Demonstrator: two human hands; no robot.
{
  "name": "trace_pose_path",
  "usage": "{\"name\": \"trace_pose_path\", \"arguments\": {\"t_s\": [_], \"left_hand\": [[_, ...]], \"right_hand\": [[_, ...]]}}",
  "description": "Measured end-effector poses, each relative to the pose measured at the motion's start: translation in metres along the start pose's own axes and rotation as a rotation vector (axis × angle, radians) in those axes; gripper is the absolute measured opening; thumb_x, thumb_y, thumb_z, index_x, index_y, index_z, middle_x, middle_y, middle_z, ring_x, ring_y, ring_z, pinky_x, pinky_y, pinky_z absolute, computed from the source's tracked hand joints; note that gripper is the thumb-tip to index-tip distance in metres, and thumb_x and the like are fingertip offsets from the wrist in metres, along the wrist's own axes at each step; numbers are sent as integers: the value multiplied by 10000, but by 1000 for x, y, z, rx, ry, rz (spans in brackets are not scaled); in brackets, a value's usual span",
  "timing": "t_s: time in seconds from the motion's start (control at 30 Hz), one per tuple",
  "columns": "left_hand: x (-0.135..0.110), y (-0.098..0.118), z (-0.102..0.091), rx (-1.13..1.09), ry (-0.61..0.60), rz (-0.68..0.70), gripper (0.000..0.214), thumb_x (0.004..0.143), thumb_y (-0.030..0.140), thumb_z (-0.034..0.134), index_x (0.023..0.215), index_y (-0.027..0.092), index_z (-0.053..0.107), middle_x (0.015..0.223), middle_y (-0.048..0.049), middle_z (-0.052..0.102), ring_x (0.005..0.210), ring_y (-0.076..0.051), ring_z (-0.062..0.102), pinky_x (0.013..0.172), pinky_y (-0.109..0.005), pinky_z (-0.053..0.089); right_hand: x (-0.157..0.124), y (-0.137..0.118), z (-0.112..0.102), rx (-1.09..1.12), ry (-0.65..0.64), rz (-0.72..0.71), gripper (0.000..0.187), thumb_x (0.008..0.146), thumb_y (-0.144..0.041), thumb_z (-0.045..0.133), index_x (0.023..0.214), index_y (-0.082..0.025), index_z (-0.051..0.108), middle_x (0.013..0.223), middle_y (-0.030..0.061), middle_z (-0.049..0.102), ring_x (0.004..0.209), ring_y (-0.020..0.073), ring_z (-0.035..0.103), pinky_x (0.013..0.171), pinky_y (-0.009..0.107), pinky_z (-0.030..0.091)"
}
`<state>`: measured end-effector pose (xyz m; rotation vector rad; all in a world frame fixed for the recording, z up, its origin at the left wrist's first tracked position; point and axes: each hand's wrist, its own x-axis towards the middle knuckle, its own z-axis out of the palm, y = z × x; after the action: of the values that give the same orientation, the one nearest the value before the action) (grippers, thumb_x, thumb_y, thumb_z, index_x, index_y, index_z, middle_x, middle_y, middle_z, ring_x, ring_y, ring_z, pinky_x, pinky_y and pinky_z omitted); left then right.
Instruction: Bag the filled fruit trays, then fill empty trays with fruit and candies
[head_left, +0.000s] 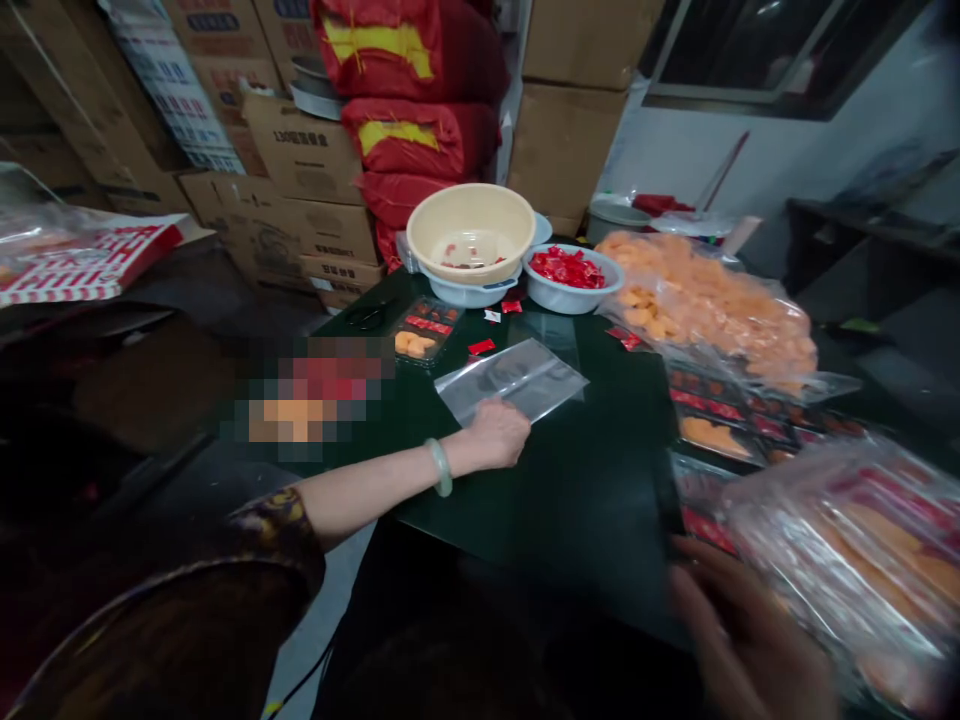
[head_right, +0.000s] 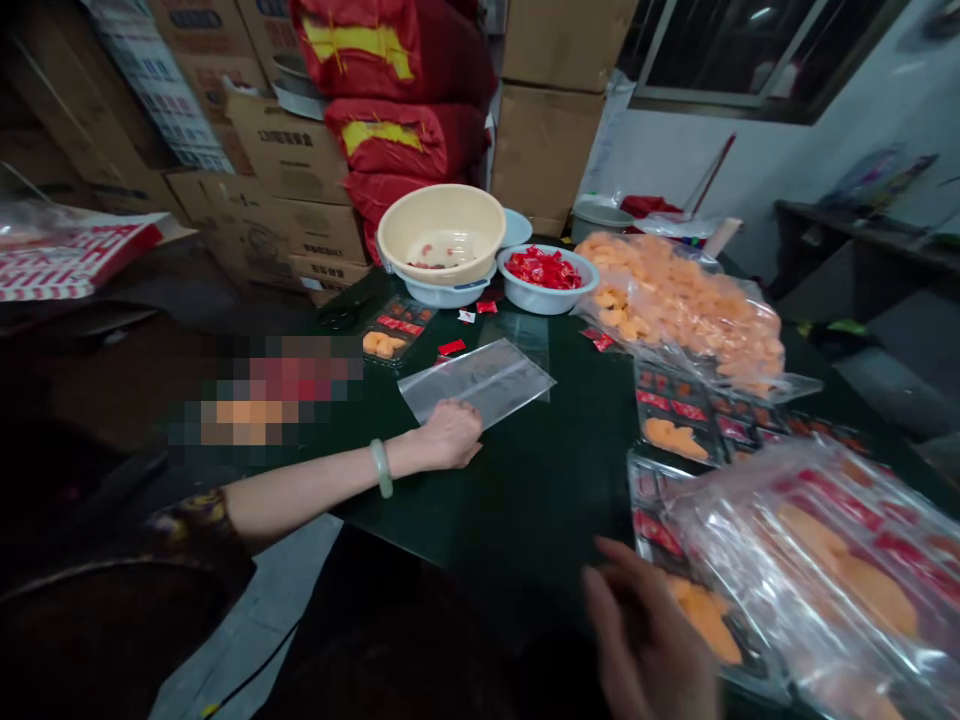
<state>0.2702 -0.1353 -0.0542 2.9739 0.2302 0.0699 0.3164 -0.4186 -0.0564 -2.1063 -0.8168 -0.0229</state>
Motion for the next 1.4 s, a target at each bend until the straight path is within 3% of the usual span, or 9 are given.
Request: {"name": "trace_pose_path", "arguments": {"t_s": [0.17,0.3,0.4,0.57,0.7,0.9,1.03,1.2,1.4], "left_hand": [[6,-22,20,-43,26,37,158,654,-9,521,584,111,596,693,-168,636,758,-261,595,684,-363,425],[0,-22,-6,-105,72,-37,82,731,169,592,658,142,618,723,-116,644,721,-209,591,655,-304,432],[-38,-56,-47,-95,155,-279,140,777,281,569,736,155,613,780,-107,633,720,-203,576,619,-287,422],[-142,-159,-87,46,290,-869,277,852,270,460,945,30,561,943,-206,578,941,-277,525,737,-342,409],[-185,-204,-66,-48,167,-1031,280,809,376,551,788,104,614,752,-111,613,734,-207,582,622,-258,397],[-187,-184,-34,-122,190,-1124,337,842,437,464,872,149,636,884,-117,663,793,-213,613,613,-251,392],[-188,-162,-28,-159,191,-1178,403,849,471,408,933,145,631,895,-136,668,812,-248,622,598,-276,398],[-191,-156,-37,-188,197,-1138,420,835,499,409,913,157,639,871,-118,678,821,-244,625,634,-276,416],[-159,-134,-80,-38,530,-769,334,820,329,463,1040,121,602,971,-111,659,846,-210,603,752,-273,438]], "right_hand": [[55,-40,89,360,-368,156,359,817,-443,522,986,-131,578,679,39,622,533,152,590,456,253,464],[78,-55,123,303,-206,52,375,775,-408,569,1019,-124,575,755,65,637,565,157,594,523,282,483],[81,-68,132,343,-148,45,364,769,-402,590,1024,-142,588,774,67,638,585,161,602,528,283,486],[82,-126,174,811,-706,262,318,768,-379,604,971,-134,598,843,96,671,685,191,661,535,277,513],[97,-186,235,858,-891,386,138,815,-211,547,925,-131,573,889,100,674,721,167,679,587,258,536],[118,-222,293,635,-881,466,159,809,-209,560,680,-125,518,488,10,551,356,100,510,298,170,343],[115,-215,300,635,-745,490,239,790,-206,579,593,-159,452,407,-72,408,300,31,333,273,134,221],[117,-218,289,764,-600,505,171,753,-146,570,647,-177,438,496,-78,434,405,65,463,351,161,377],[117,-164,187,920,-419,526,160,677,-189,608,703,-193,450,573,-72,486,472,97,524,383,209,447]]}}
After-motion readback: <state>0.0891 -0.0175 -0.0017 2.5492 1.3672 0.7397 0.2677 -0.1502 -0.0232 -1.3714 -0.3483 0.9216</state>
